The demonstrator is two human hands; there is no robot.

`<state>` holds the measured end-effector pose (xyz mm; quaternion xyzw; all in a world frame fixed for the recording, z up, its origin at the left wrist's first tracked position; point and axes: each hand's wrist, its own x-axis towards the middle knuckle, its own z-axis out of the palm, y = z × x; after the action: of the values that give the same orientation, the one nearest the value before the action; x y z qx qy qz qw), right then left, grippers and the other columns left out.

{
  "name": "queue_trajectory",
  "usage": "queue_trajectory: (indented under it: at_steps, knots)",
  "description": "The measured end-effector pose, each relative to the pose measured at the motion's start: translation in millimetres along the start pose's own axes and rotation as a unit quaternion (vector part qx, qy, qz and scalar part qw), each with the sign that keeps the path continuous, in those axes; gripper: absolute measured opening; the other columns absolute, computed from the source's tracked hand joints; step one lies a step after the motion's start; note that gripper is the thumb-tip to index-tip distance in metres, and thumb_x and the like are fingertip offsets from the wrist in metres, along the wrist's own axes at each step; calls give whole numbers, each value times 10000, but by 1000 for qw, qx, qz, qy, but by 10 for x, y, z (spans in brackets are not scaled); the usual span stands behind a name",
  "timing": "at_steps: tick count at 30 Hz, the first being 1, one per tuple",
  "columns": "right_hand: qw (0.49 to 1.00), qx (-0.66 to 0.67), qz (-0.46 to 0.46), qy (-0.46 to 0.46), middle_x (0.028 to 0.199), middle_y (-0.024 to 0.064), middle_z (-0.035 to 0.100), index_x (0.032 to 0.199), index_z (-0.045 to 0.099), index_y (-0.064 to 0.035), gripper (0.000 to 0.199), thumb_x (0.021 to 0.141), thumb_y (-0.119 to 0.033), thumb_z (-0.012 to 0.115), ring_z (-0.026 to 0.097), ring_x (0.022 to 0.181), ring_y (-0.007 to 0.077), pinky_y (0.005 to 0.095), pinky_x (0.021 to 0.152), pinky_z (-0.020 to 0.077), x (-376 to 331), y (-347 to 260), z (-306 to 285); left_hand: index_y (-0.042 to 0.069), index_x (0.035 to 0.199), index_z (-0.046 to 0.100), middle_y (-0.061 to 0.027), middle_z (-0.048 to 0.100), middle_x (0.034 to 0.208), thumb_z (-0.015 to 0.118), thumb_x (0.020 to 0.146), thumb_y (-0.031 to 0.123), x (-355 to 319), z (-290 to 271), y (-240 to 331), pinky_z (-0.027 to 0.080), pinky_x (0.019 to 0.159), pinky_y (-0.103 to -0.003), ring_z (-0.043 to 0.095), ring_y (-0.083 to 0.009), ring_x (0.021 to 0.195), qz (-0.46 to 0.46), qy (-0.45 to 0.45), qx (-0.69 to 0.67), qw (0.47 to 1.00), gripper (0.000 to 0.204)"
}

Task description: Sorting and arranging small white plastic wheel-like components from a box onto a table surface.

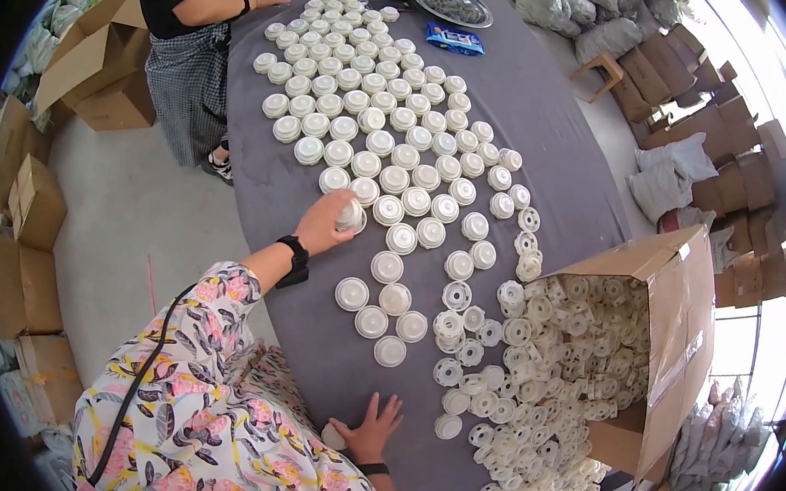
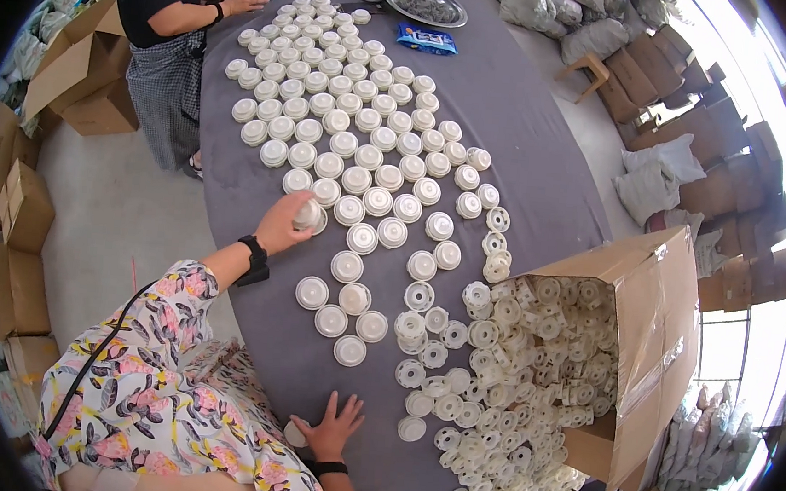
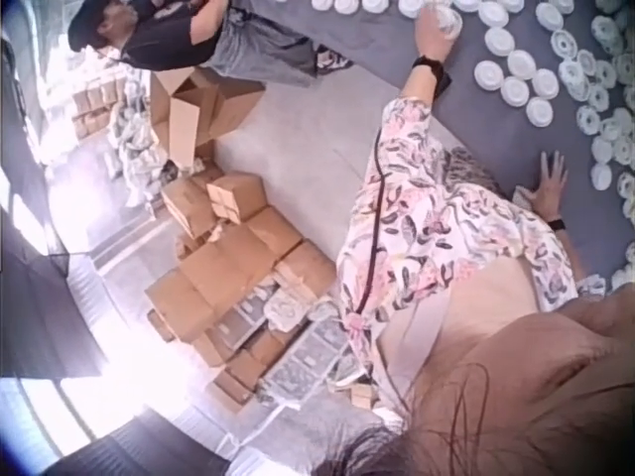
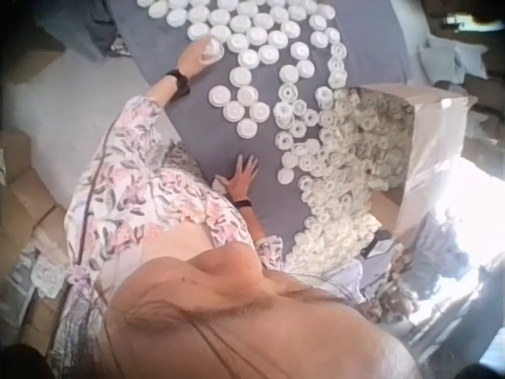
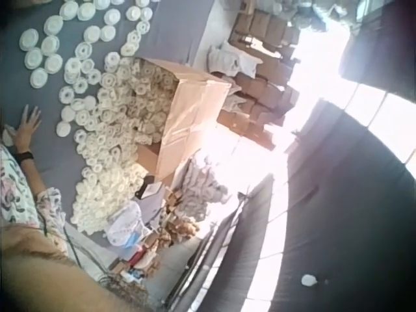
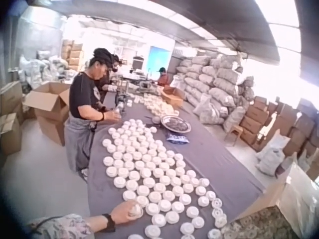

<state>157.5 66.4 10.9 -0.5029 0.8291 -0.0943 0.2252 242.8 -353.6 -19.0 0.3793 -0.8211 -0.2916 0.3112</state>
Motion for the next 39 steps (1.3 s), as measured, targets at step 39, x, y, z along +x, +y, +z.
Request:
queue_trajectory:
  at_steps: [39]
  knots:
    - [986,-31,-34,162,1461,324,137,1430,343,-159,1096,549,-655,766,126,1369,509,740,993,148,3331,-688,-219,94,1481,122,-319,34,1485,774,599,597,-324,-163,-341,114,1069,-656,86,-474,1390,-208,-71,189,957,1207]
